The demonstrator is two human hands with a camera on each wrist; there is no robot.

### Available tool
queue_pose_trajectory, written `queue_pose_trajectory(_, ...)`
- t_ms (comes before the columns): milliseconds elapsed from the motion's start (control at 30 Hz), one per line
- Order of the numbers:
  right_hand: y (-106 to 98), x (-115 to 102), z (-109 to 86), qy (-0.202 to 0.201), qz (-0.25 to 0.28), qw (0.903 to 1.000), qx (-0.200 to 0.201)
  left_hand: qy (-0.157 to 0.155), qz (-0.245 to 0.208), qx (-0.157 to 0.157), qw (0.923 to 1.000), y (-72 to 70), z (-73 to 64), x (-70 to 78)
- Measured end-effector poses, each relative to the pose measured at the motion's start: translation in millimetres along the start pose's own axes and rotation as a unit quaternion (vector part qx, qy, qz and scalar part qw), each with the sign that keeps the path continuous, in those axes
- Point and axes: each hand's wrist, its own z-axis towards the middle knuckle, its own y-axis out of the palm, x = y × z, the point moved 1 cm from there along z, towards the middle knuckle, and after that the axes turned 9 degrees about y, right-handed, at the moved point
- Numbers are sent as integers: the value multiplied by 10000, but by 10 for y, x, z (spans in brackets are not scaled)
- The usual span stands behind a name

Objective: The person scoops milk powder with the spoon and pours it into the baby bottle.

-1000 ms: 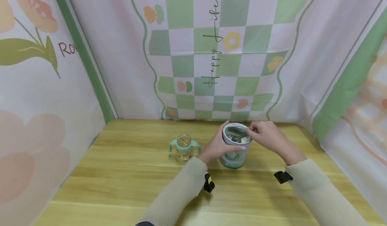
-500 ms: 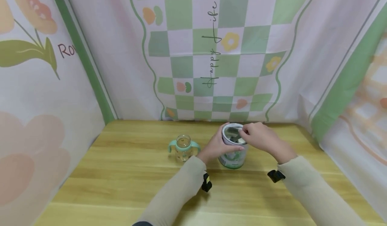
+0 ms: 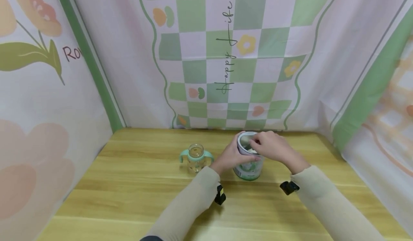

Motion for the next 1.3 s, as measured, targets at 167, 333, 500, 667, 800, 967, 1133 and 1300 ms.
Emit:
queue_pose_trajectory(167,-5,7,2,-26,246,9996,-136,60,-8,-36,10000,1,18,-15)
queue_pose_trajectory(333,-21,54,-20,-82,642,9977,-222,75,-77,-35,9999,4,10,-28)
queue_pose_trajectory(500,-66,122,-63,-28,1187,9925,-299,90,-78,12,9999,17,-11,-14)
queue_pose_trajectory(667,-126,207,-107,154,1634,9862,-202,-81,-9,111,9999,38,-16,-12)
queue_pose_trajectory(800,-146,291,-117,367,1805,9828,-118,-47,31,132,9999,39,-14,-16)
queue_pose_trajectory(967,-127,388,-124,632,1975,9782,-122,79,49,112,9999,27,-3,-30)
queue_pose_trajectory(1133,-104,456,-159,741,2267,9710,-135,-3,80,189,9998,24,-2,-35)
queue_pose_trajectory(1300,-54,547,-192,833,2782,9569,-79,-102,129,248,9996,33,-5,-22)
